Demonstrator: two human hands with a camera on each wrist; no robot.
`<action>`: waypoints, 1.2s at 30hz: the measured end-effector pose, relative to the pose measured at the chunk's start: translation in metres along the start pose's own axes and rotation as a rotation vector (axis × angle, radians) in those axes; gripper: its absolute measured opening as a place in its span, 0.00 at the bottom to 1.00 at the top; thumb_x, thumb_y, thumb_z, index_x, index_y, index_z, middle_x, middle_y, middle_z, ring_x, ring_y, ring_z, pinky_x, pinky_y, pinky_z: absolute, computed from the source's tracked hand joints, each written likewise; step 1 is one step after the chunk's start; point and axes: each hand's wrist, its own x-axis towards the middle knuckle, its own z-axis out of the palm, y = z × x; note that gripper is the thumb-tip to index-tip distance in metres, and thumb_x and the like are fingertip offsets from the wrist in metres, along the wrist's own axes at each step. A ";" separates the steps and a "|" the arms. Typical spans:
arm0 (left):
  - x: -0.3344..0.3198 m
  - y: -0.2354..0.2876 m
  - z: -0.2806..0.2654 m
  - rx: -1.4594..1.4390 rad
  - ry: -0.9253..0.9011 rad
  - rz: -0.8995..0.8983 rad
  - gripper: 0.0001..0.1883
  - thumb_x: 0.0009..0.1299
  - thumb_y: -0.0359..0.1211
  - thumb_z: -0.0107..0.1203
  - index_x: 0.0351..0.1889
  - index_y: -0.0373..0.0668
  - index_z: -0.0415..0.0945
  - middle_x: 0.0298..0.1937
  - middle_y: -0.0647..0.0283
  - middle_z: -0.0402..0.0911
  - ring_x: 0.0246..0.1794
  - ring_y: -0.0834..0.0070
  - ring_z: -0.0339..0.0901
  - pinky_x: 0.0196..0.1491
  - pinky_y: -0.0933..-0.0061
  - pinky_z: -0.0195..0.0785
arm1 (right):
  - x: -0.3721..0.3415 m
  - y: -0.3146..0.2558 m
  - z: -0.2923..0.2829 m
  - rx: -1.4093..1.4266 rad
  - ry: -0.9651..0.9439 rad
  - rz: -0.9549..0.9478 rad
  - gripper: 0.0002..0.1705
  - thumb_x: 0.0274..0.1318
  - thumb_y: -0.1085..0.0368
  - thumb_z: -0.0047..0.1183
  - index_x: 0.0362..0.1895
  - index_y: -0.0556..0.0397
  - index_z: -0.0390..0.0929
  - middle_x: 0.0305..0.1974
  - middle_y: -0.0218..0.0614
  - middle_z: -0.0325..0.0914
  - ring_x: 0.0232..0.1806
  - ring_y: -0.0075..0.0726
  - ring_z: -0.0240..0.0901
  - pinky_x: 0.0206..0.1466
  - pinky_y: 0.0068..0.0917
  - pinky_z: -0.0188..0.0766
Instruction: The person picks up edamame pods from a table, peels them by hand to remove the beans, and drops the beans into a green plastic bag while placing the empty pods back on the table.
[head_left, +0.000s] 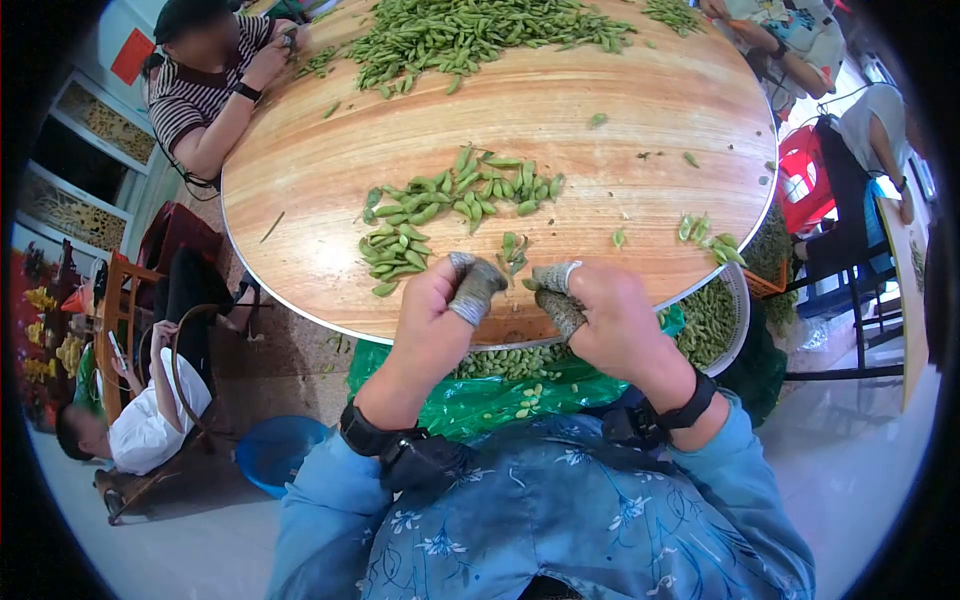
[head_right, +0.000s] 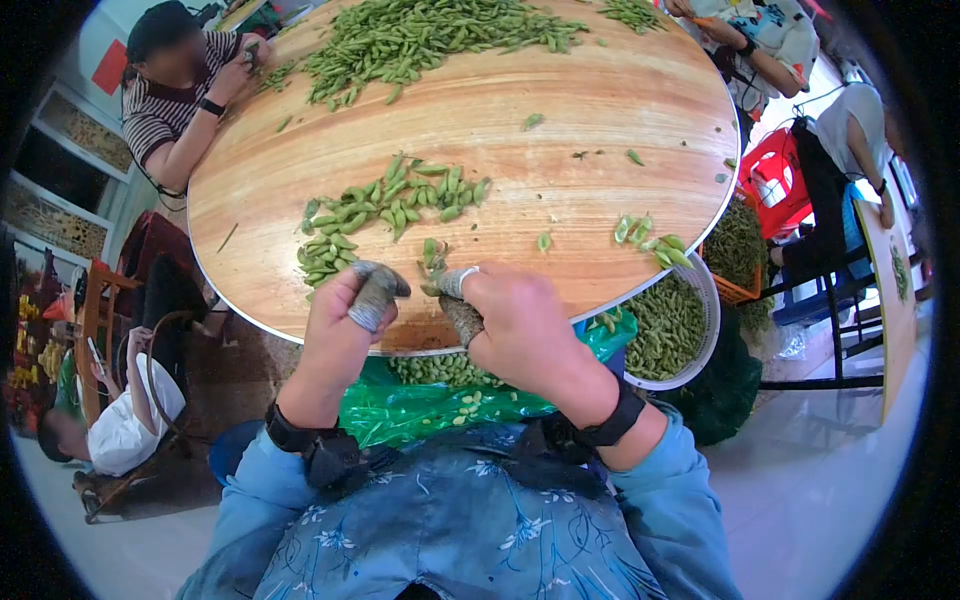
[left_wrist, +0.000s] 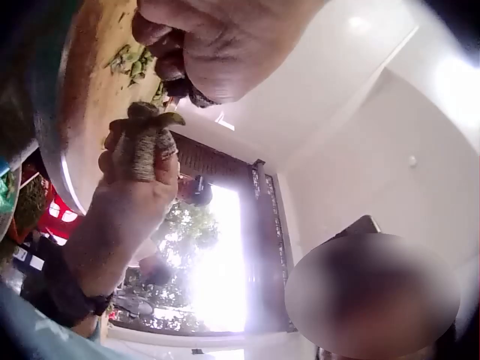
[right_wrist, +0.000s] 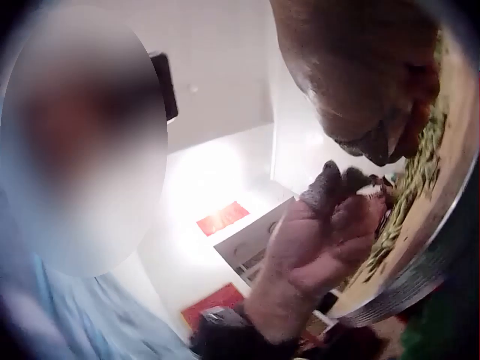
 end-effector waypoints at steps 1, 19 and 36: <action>0.000 0.001 -0.003 -0.050 -0.059 -0.158 0.08 0.65 0.33 0.44 0.32 0.38 0.70 0.17 0.69 0.68 0.15 0.87 0.61 0.18 0.85 0.51 | 0.001 -0.001 -0.004 -0.001 -0.001 -0.001 0.10 0.37 0.76 0.49 0.31 0.59 0.72 0.24 0.39 0.71 0.25 0.41 0.69 0.27 0.29 0.65; -0.015 -0.017 0.017 0.422 -0.110 0.203 0.05 0.60 0.27 0.47 0.32 0.38 0.64 0.21 0.59 0.70 0.18 0.68 0.67 0.21 0.74 0.59 | -0.018 0.000 0.002 0.977 -0.067 0.414 0.09 0.52 0.69 0.46 0.38 0.61 0.71 0.34 0.29 0.73 0.35 0.18 0.66 0.39 0.17 0.65; -0.013 -0.022 0.013 1.118 -0.100 0.769 0.08 0.44 0.24 0.48 0.25 0.38 0.65 0.15 0.61 0.63 0.18 0.65 0.65 0.16 0.67 0.58 | -0.018 -0.010 0.001 0.987 -0.077 0.511 0.05 0.50 0.72 0.45 0.32 0.61 0.72 0.28 0.29 0.73 0.30 0.19 0.66 0.33 0.18 0.65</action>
